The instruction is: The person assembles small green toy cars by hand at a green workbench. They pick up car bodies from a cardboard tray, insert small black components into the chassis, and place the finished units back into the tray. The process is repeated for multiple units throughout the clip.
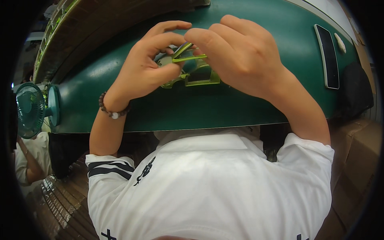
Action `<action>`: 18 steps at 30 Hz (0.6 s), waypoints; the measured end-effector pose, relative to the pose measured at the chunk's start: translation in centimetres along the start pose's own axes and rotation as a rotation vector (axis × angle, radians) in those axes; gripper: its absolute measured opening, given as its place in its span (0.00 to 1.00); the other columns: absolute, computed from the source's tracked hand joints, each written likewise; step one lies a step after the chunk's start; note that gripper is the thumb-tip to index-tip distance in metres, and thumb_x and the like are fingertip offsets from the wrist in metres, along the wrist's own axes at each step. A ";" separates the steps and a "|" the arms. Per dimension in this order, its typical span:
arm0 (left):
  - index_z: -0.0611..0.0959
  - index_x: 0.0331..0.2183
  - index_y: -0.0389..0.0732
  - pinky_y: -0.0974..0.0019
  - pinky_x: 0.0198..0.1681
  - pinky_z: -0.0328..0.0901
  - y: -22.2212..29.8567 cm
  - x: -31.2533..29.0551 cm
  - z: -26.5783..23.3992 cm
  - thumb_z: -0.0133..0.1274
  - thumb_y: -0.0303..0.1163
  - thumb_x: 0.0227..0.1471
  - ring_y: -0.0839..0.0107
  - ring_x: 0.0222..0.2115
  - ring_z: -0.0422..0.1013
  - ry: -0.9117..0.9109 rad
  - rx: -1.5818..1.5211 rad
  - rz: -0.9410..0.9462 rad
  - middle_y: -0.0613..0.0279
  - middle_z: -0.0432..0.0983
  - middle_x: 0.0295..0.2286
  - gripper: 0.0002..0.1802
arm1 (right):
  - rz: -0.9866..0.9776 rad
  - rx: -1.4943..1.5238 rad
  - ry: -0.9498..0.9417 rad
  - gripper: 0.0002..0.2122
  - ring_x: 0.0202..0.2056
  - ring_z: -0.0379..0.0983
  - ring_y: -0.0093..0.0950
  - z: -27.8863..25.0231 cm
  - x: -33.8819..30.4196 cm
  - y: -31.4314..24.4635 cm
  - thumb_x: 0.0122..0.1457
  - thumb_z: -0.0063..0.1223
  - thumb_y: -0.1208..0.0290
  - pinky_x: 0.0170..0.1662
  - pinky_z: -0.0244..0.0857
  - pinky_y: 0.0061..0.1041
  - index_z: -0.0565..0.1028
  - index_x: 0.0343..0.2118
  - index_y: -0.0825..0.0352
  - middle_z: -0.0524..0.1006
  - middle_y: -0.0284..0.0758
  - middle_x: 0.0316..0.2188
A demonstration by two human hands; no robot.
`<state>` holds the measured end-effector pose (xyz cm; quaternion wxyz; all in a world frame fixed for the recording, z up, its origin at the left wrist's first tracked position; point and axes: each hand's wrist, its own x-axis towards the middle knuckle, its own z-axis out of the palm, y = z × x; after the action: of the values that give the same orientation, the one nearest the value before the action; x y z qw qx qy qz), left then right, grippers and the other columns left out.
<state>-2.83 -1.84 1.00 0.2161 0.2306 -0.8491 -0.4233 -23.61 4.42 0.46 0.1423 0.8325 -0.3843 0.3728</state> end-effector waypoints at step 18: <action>0.77 0.24 0.38 0.55 0.57 0.56 0.5 -0.1 0.3 0.64 0.24 0.39 0.58 0.55 0.58 -0.071 -0.088 0.348 0.47 0.55 0.55 0.10 | -0.084 -0.120 -0.079 0.11 0.29 0.74 0.32 0.7 -0.2 2.6 0.40 0.57 0.80 0.29 0.67 0.28 0.75 0.31 0.68 0.76 0.35 0.30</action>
<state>-3.04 -1.32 1.19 0.2657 0.0555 -0.8640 -0.4240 -25.29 2.37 -0.27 0.1921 0.8520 -0.3760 0.3096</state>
